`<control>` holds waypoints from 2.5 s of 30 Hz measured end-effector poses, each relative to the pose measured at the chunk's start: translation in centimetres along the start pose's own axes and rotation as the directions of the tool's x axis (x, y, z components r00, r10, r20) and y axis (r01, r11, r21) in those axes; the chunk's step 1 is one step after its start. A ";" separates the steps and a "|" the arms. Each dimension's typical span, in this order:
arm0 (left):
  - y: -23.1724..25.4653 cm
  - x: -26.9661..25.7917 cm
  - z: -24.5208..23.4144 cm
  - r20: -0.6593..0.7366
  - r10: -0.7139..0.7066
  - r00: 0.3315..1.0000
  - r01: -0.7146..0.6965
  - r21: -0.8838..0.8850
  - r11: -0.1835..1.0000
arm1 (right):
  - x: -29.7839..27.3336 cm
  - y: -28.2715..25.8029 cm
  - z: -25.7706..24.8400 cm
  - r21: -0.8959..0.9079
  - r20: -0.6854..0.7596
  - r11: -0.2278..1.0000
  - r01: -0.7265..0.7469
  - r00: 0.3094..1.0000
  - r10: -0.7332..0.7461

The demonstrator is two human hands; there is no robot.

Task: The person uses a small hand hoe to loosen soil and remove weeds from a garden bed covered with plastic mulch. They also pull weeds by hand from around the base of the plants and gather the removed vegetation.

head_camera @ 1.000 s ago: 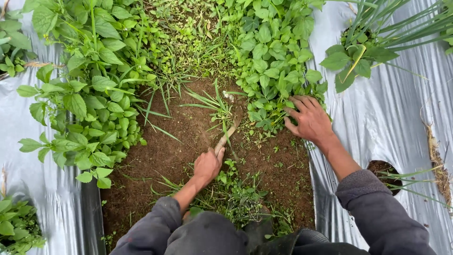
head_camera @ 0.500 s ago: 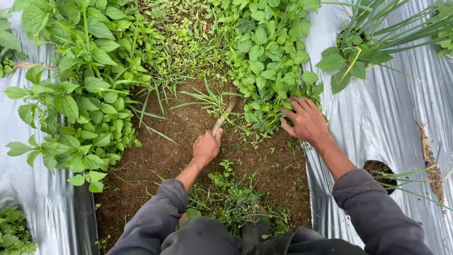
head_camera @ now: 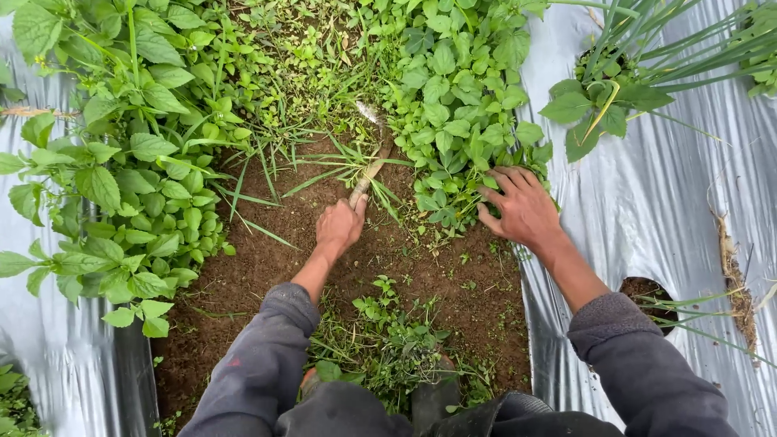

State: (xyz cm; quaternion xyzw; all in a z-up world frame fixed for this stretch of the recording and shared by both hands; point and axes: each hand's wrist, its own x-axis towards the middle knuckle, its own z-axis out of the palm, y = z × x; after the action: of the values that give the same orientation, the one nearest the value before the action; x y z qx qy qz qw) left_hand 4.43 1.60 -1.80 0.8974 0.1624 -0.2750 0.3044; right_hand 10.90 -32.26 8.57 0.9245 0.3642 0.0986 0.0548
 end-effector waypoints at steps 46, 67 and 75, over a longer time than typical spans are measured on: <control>0.3 7.7 -7.5 0.043 -0.067 0.997 0.072 -0.121 0.990 | -0.3 1.0 1.3 0.045 -0.024 0.998 0.041 0.999 -0.040; -2.0 8.0 -1.2 -0.109 -0.188 0.976 0.120 -0.450 0.885 | 1.0 0.4 0.1 0.043 -0.058 0.998 0.042 0.998 -0.039; -1.9 4.8 1.5 -0.178 -0.220 0.959 0.085 -0.562 0.823 | 0.6 0.1 0.4 0.013 -0.097 0.998 0.053 0.994 -0.052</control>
State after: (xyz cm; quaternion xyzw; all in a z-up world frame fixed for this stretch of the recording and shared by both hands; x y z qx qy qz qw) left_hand 6.78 2.73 -6.49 0.7825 0.3408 -0.1323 0.5040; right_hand 11.48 -31.94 8.29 0.9091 0.3913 0.1388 0.0323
